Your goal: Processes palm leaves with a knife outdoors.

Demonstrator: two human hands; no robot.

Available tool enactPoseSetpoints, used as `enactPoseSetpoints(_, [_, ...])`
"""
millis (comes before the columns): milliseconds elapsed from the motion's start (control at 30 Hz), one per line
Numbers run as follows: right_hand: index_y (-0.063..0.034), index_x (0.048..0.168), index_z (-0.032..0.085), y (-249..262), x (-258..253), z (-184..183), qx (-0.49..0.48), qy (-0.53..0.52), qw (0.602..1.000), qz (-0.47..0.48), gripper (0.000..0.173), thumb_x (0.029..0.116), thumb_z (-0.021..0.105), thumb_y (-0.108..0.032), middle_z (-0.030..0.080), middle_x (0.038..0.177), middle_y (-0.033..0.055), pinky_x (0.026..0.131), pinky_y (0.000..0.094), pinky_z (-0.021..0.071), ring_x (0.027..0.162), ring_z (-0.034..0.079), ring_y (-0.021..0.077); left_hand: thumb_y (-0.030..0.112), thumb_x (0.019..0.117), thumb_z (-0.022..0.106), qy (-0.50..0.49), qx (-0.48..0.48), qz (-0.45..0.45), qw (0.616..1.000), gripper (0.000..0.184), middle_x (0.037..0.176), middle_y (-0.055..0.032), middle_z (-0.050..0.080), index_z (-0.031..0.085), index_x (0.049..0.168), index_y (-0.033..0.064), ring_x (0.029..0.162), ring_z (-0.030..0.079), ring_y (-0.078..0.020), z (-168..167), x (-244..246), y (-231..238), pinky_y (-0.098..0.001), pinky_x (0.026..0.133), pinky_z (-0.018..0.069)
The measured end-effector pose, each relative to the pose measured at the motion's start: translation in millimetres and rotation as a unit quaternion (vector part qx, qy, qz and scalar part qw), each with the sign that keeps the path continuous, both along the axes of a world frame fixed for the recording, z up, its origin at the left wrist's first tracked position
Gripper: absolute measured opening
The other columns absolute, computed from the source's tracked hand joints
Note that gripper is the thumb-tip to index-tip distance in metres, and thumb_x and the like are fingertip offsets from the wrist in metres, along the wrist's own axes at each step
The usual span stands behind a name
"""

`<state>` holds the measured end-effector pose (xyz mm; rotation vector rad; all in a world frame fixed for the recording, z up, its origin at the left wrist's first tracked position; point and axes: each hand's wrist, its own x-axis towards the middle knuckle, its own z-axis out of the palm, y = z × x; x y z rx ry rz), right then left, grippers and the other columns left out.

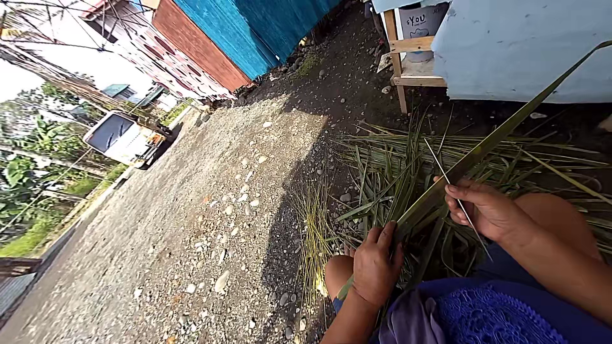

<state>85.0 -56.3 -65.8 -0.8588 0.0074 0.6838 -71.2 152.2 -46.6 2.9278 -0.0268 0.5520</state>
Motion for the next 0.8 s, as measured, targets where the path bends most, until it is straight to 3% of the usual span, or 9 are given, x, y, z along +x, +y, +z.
enactPoseSetpoints(200, [-0.0062, 0.122, 0.062, 1, -1, 0, 0.006, -0.004, 1.0, 0.0, 0.021, 0.1034, 0.053, -0.01, 0.059, 0.068, 0.0, 0.042, 0.0168, 0.0454, 0.047, 0.052, 0.0041, 0.015, 0.0858, 0.069, -0.012, -0.013, -0.001, 1.0, 0.039, 0.101, -0.0123, 0.075, 0.074, 0.124, 0.0064, 0.076, 0.075, -0.0223, -4, 0, 1, -0.0391, 0.063, 0.0622])
enactPoseSetpoints(367, [-0.005, 0.125, 0.06, 1, 0, -4, -0.002, -0.002, 1.0, 0.023, 0.024, 0.1044, 0.051, -0.01, 0.058, 0.068, -0.0007, 0.042, 0.0164, 0.0446, 0.047, 0.051, 0.0036, 0.02, 0.1006, 0.056, 0.097, -0.174, 0.028, 0.98, 0.033, 0.104, -0.0106, 0.075, 0.073, 0.125, 0.0064, 0.09, 0.073, -0.0188, 5, 0, 2, -0.038, 0.083, 0.0601])
enactPoseSetpoints(433, [-0.0079, 0.115, 0.06, 1, -2, -6, 0.0, -0.024, 0.998, 0.062, 0.016, 0.1032, 0.05, -0.011, 0.057, 0.069, -0.0012, 0.042, 0.016, 0.0442, 0.047, 0.051, 0.0034, 0.016, 0.1022, 0.053, 0.126, -0.208, 0.043, 0.969, 0.032, 0.105, -0.0123, 0.076, 0.073, 0.122, 0.0023, 0.093, 0.073, -0.019, 8, 2, 2, -0.0378, 0.087, 0.0585])
enactPoseSetpoints(467, [-0.0107, 0.107, 0.06, 2, -3, -6, 0.002, -0.035, 0.995, 0.09, 0.01, 0.1011, 0.052, -0.012, 0.057, 0.068, -0.0017, 0.042, 0.0162, 0.0434, 0.047, 0.05, 0.0034, 0.015, 0.1024, 0.052, 0.15, -0.229, 0.063, 0.96, 0.031, 0.104, -0.0121, 0.075, 0.073, 0.121, 0.0015, 0.091, 0.072, -0.0175, 11, 4, 1, -0.0366, 0.087, 0.0578])
enactPoseSetpoints(500, [-0.0121, 0.106, 0.059, 3, -6, -7, 0.004, -0.048, 0.992, 0.12, 0.009, 0.0988, 0.054, -0.013, 0.056, 0.069, -0.002, 0.043, 0.0166, 0.0432, 0.047, 0.05, 0.0036, 0.015, 0.1025, 0.052, 0.177, -0.257, 0.086, 0.946, 0.03, 0.102, -0.0111, 0.075, 0.072, 0.121, 0.0016, 0.088, 0.071, -0.0153, 14, 7, -1, -0.0349, 0.085, 0.0572])
enactPoseSetpoints(633, [-0.012, 0.131, 0.05, 17, -24, -7, -0.006, -0.089, 0.971, 0.223, 0.044, 0.0899, 0.066, -0.012, 0.06, 0.078, -0.0014, 0.046, 0.018, 0.0459, 0.052, 0.054, 0.0048, 0.014, 0.1008, 0.061, 0.234, -0.374, 0.14, 0.886, 0.019, 0.09, -0.0063, 0.071, 0.07, 0.113, 0.0025, 0.075, 0.068, -0.0117, 20, 23, -4, -0.0327, 0.074, 0.0585])
enactPoseSetpoints(800, [-0.013, 0.124, 0.052, 28, -38, -8, -0.026, -0.134, 0.949, 0.285, 0.046, 0.0846, 0.076, -0.01, 0.069, 0.084, 0.0, 0.047, 0.0171, 0.0435, 0.055, 0.056, 0.004, 0.001, 0.0968, 0.064, 0.193, -0.546, 0.147, 0.802, 0.002, 0.078, -0.0048, 0.069, 0.065, 0.097, -0.0004, 0.068, 0.067, -0.0094, 19, 33, -12, -0.0279, 0.068, 0.0586])
